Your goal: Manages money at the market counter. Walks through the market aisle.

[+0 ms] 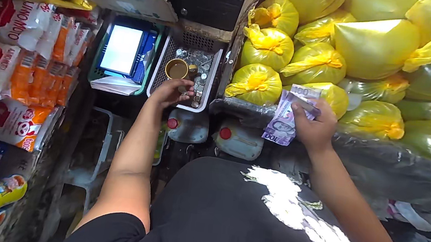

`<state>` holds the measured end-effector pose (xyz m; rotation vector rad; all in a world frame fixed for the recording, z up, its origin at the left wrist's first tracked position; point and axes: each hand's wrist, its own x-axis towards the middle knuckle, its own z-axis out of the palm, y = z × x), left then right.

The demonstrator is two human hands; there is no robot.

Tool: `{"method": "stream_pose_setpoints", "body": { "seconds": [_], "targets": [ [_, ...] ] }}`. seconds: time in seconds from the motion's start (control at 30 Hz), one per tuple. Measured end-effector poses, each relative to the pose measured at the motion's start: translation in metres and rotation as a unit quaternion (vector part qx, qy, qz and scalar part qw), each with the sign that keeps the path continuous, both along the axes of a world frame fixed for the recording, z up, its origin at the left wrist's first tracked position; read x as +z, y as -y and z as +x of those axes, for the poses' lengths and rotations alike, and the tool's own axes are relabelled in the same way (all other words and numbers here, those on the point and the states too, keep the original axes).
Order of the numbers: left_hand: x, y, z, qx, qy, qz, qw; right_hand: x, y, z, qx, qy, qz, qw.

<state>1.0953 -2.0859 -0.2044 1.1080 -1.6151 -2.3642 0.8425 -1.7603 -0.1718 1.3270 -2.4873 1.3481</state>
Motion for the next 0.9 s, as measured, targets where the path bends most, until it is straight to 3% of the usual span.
{"method": "stream_pose_setpoints", "body": {
  "seconds": [0.07, 0.17, 0.23, 0.3, 0.37, 0.47, 0.63, 0.77, 0.83, 0.9],
  "targets": [
    [-0.004, -0.004, -0.019, -0.049, 0.133, -0.161, 0.977, -0.001, 0.000, 0.000, 0.004, -0.004, -0.006, 1.000],
    [-0.016, -0.012, -0.043, -0.251, 0.277, -0.341, 0.863, 0.000, 0.001, 0.000, 0.006, -0.004, -0.008, 1.000],
    [-0.027, -0.022, -0.055, -0.337, 0.350, -0.382, 0.786, 0.001, 0.001, 0.002, 0.004, -0.002, -0.001, 1.000],
    [-0.035, -0.025, -0.061, -0.358, 0.368, -0.382, 0.768, 0.001, 0.001, 0.002, 0.002, -0.003, -0.001, 1.000],
    [-0.028, -0.019, -0.059, -0.345, 0.326, -0.382, 0.793, 0.001, 0.001, 0.001, 0.000, -0.002, -0.007, 1.000],
    [-0.003, -0.004, -0.045, -0.260, 0.203, -0.317, 0.889, 0.000, 0.001, 0.002, -0.001, -0.007, -0.012, 1.000],
    [0.007, 0.004, -0.023, -0.116, 0.103, -0.106, 0.982, -0.001, 0.002, 0.000, -0.001, -0.017, -0.009, 1.000],
    [0.006, 0.002, -0.009, -0.003, 0.039, 0.012, 0.999, -0.003, 0.003, 0.000, -0.009, -0.035, -0.016, 0.999],
    [0.000, -0.001, -0.008, -0.002, 0.081, -0.045, 0.996, -0.002, 0.003, 0.001, -0.011, -0.039, -0.007, 0.999],
    [-0.007, -0.002, -0.015, -0.052, 0.178, -0.171, 0.968, 0.000, 0.004, 0.002, -0.013, -0.037, 0.002, 0.999]
  ]
}}
